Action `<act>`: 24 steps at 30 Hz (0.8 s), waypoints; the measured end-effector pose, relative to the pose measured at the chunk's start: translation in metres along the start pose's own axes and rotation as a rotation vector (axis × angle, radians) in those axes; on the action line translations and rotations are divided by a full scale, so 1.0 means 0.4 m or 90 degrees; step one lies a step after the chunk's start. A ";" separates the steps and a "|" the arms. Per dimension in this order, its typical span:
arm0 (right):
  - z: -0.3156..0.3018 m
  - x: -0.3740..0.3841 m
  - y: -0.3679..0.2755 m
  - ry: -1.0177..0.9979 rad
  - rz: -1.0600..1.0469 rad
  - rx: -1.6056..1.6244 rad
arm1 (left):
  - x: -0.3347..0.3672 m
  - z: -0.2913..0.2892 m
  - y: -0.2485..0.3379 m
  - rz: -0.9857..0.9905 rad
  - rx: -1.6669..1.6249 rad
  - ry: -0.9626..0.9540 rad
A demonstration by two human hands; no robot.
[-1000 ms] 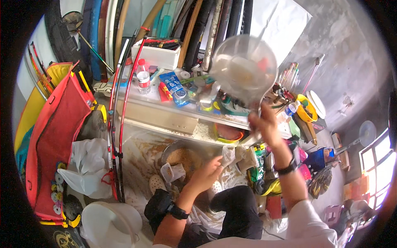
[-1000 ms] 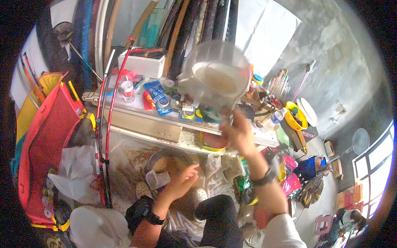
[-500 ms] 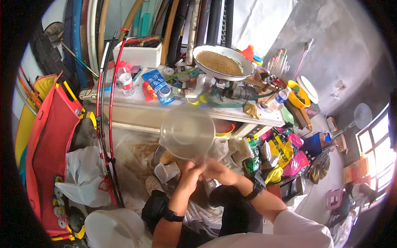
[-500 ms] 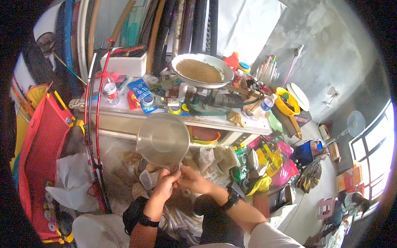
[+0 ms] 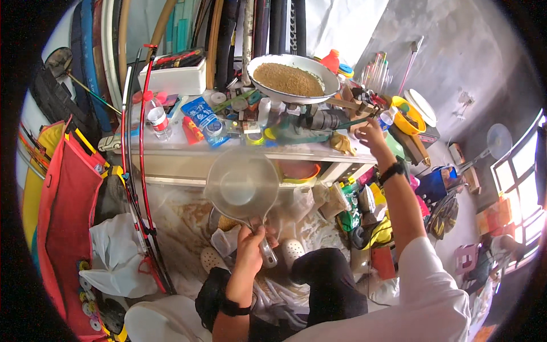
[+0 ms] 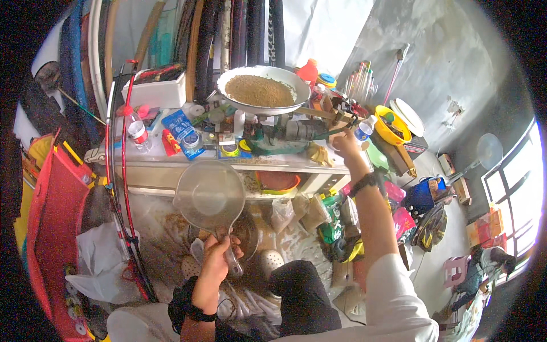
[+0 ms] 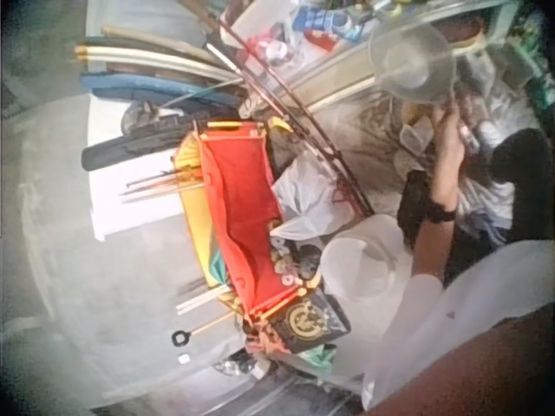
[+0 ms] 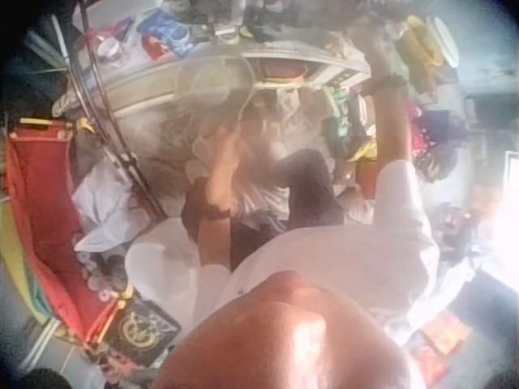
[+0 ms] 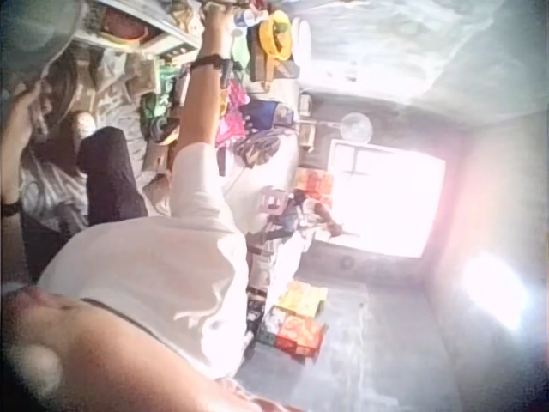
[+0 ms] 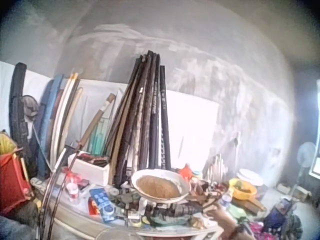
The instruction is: Bagging granular fishing bait material into small plastic bags.
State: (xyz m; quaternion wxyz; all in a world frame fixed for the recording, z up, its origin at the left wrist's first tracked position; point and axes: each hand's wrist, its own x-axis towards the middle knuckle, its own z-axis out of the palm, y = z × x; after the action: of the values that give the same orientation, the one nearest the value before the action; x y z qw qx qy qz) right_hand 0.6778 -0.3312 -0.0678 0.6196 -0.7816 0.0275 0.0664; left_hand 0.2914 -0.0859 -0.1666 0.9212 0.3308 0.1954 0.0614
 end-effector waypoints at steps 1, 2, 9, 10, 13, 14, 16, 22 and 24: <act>-0.006 0.035 0.001 -0.001 0.003 0.002 | -0.001 -0.002 0.002 0.000 -0.009 0.003; -0.007 0.064 0.001 0.042 -0.031 -0.054 | -0.003 -0.001 0.005 0.002 -0.017 0.007; 0.024 0.178 0.008 0.089 -0.147 -0.123 | -0.003 0.006 0.013 0.000 -0.032 0.010; 0.043 0.196 0.011 0.113 -0.148 -0.129 | -0.007 0.001 0.014 -0.009 -0.035 0.019; 0.016 0.259 0.019 0.140 -0.228 -0.157 | 0.003 0.010 0.009 -0.024 -0.042 0.011; 0.026 0.256 0.024 0.154 -0.235 -0.130 | 0.006 0.012 0.006 -0.025 -0.046 0.011; 0.067 0.222 0.019 0.146 -0.223 -0.164 | 0.009 0.011 0.001 -0.031 -0.045 0.017; 0.156 0.193 0.012 0.119 -0.297 -0.258 | 0.011 0.029 -0.003 -0.055 -0.043 0.010; 0.197 0.132 0.000 0.117 -0.262 -0.211 | 0.011 0.020 -0.008 -0.058 -0.045 0.018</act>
State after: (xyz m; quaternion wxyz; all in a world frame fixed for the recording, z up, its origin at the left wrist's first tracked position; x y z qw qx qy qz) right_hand 0.7245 -0.2524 -0.0928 0.4786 -0.8643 -0.0870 -0.1280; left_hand 0.2984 -0.0921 -0.1644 0.9314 0.2875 0.2211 0.0306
